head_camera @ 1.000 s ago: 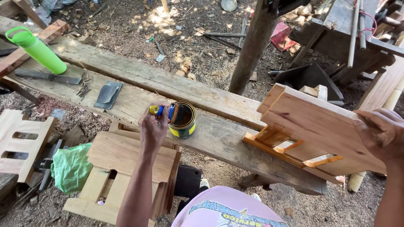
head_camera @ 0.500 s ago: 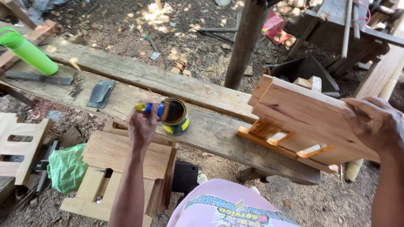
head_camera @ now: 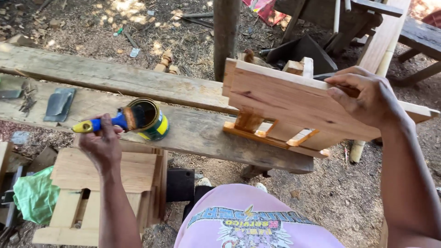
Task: Applying a dark stain or finish to a wooden furniture component using a paintbrush.
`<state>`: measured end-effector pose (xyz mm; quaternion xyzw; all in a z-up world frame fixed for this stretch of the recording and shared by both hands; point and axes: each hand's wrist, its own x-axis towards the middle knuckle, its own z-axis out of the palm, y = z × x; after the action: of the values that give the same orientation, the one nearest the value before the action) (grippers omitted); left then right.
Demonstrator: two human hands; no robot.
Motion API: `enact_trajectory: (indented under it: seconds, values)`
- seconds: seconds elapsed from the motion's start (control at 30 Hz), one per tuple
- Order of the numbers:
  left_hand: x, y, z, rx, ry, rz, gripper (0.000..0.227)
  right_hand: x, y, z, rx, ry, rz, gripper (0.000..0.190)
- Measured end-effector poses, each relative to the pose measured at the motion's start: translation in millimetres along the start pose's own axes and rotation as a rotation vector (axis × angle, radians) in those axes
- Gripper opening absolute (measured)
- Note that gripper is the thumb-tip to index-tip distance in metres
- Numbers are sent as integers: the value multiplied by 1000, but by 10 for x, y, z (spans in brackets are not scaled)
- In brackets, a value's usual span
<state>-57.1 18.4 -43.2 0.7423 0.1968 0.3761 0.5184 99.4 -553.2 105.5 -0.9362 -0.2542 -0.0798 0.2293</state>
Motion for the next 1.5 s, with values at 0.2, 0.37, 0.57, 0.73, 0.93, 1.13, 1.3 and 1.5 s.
enact_trajectory:
  seconds: [0.2,0.37,0.57,0.73,0.93,1.13,1.3,1.5]
  values:
    - [-110,-31,62,-66,133,-15,15,52,230,-191,163,-150,-32,34]
    - [-140,-260,118,-48,230,2,16,-7,389,-299,183,-276,-54,37]
    - [-216,-331,218,-286,493,-61,21,91,553,-422,77,-449,149,50]
    - [-588,-116,422,-718,701,-338,23,201,924,-338,257,-526,154,50]
    - [-1571,529,1355,-908,383,-198,15,260,829,-365,352,-524,175,47]
    - [-2565,1384,2501,-915,-156,-35,16,352,1048,-234,413,-477,72,43]
    - [-2399,1055,2842,-872,-193,238,10,369,1091,-164,435,-444,37,42]
    - [-1826,848,2287,-682,47,224,10,359,1153,-151,483,-435,26,40]
